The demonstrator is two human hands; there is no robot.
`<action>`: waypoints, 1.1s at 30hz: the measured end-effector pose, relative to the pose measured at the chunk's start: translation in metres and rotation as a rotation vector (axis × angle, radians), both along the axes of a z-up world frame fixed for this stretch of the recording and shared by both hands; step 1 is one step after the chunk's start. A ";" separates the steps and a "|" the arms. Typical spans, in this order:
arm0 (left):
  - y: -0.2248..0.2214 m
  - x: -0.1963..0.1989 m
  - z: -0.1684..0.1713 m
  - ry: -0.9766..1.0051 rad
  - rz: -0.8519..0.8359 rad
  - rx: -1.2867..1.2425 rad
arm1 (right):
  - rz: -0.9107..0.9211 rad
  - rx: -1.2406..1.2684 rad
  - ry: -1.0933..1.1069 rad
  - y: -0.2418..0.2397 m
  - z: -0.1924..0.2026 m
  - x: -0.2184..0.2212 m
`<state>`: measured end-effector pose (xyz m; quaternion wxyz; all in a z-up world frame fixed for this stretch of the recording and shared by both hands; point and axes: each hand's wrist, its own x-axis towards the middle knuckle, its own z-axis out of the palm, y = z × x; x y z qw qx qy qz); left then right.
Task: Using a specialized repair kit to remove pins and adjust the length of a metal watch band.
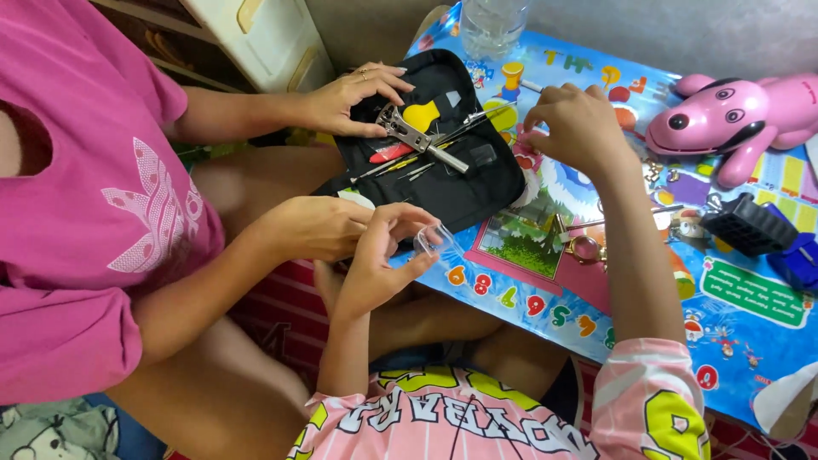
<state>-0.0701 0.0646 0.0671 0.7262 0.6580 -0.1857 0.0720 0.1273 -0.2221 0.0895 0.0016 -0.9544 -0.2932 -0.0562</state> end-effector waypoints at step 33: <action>-0.041 0.012 -0.025 0.290 0.013 0.205 | 0.190 0.234 0.639 0.007 0.020 -0.035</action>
